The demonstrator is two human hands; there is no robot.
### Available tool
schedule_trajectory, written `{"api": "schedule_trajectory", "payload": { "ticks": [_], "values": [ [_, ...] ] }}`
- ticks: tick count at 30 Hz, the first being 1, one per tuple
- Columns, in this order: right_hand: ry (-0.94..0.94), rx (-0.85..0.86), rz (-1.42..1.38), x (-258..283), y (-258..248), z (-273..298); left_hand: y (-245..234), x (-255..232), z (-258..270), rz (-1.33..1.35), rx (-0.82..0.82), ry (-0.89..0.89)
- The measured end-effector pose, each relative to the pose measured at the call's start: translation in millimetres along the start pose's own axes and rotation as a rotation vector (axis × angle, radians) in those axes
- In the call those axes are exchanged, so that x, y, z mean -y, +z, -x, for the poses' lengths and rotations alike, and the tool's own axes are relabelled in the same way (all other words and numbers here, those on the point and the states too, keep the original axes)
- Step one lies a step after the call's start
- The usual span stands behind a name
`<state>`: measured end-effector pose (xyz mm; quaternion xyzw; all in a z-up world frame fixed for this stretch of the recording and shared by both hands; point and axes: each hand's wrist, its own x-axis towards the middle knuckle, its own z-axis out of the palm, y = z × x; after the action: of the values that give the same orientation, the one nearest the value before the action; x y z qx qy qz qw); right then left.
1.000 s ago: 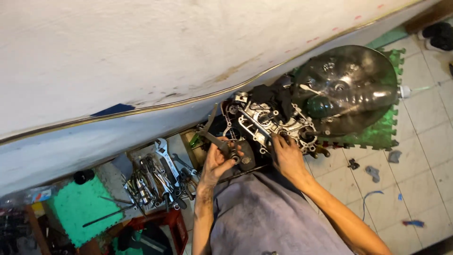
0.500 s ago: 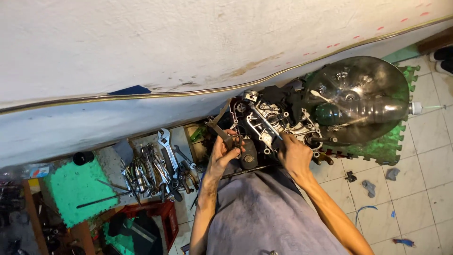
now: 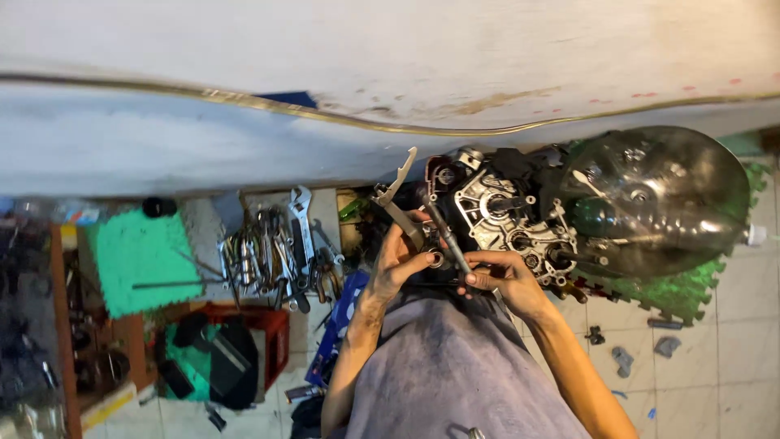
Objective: The person cleans small metal engine components and a larger engine block using a black cloth. They wipe the parts thoroughly, place them on a workbench, and then use a plastic bottle to pour liquid onto the engine block for further cleaning.
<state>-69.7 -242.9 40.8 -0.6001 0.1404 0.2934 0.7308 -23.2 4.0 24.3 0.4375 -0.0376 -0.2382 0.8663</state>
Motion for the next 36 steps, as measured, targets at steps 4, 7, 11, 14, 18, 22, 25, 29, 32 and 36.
{"api": "schedule_trajectory", "payload": {
  "ticks": [4, 7, 11, 14, 18, 22, 25, 29, 32, 36],
  "values": [
    [0.051, 0.021, 0.055, 46.4, 37.1, -7.2, 1.6, -3.1, 13.3, 0.008, -0.093, 0.069],
    [-0.012, 0.033, 0.097, 56.3, 55.9, -21.6, -6.6, 17.8, 26.8, -0.042, -0.277, 0.108],
    [-0.354, 0.066, 0.470, 62.9, 97.8, -51.5, -7.2, 30.7, 41.8, 0.234, -0.559, 0.187],
    [-0.330, 0.081, 0.548, 68.1, 141.1, -63.7, -9.0, 19.9, 59.3, 0.328, -0.647, 0.284],
    [-0.274, 0.154, 0.557, 60.5, 182.6, -74.1, -23.9, 20.5, 90.5, 0.279, -0.683, 0.436],
    [-0.443, 0.213, 0.700, 54.3, 200.9, -76.8, -34.4, 21.4, 109.4, 0.370, -0.551, 0.591],
    [-0.350, 0.291, 0.753, 50.9, 215.0, -85.4, -47.8, 27.8, 116.1, 0.240, -0.705, 0.534],
    [-0.427, 0.408, 0.784, 46.6, 219.1, -85.6, -39.2, -2.4, 123.1, 0.171, -0.879, 0.464],
    [-0.536, 0.461, 0.864, 45.0, 221.9, -91.5, -49.7, 2.5, 118.9, 0.130, -0.991, 0.404],
    [-0.529, 0.485, 0.873, 31.7, 225.5, -92.6, -56.3, 13.2, 120.0, 0.208, -1.087, 0.392]
  ]
}}
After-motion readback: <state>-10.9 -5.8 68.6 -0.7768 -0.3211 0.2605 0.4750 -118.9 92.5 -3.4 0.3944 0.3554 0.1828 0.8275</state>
